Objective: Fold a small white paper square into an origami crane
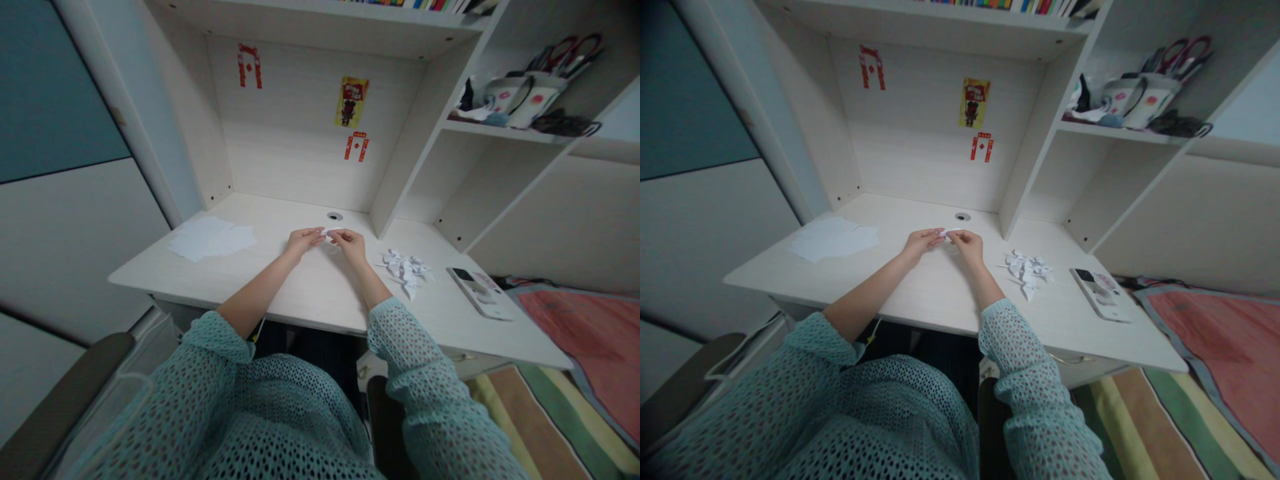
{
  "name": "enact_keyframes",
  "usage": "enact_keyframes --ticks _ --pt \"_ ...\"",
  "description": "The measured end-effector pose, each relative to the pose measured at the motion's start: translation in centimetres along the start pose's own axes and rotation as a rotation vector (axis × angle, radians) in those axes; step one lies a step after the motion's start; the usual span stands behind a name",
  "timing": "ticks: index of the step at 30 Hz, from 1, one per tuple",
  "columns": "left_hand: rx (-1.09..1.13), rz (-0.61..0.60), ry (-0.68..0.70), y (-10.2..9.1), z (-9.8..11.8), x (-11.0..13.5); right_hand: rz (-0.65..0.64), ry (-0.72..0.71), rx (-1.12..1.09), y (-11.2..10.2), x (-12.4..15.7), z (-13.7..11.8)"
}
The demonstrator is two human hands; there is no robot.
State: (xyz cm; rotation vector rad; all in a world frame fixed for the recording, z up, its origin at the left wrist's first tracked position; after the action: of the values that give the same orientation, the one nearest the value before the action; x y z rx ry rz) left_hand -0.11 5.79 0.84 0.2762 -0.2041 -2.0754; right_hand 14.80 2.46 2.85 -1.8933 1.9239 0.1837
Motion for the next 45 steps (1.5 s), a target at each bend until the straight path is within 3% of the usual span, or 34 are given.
enact_keyframes --ticks 11,33,45 --pt "-0.011 -0.007 -0.029 0.4 0.5 0.5 -0.012 -0.023 0.010 0.0 -0.1 0.3" --pt "-0.046 -0.015 0.078 0.2 0.7 0.1 -0.013 0.001 -0.025 0.2 0.1 -0.5" --pt "-0.054 0.015 0.067 0.4 1.0 0.3 -0.002 0.016 -0.043 0.4 0.4 -1.1"
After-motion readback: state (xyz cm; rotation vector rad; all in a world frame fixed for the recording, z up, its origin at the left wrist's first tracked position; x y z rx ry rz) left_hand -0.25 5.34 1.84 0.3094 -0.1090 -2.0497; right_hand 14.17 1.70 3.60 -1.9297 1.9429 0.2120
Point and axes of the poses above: each hand's wrist, its own x-axis away from the middle knuckle, its own y-axis out of the palm, z = x × y, the point moved 6 cm from there along -x, towards the middle knuckle, and after that the axes turned 14 degrees about -z, right-handed, at the moved point
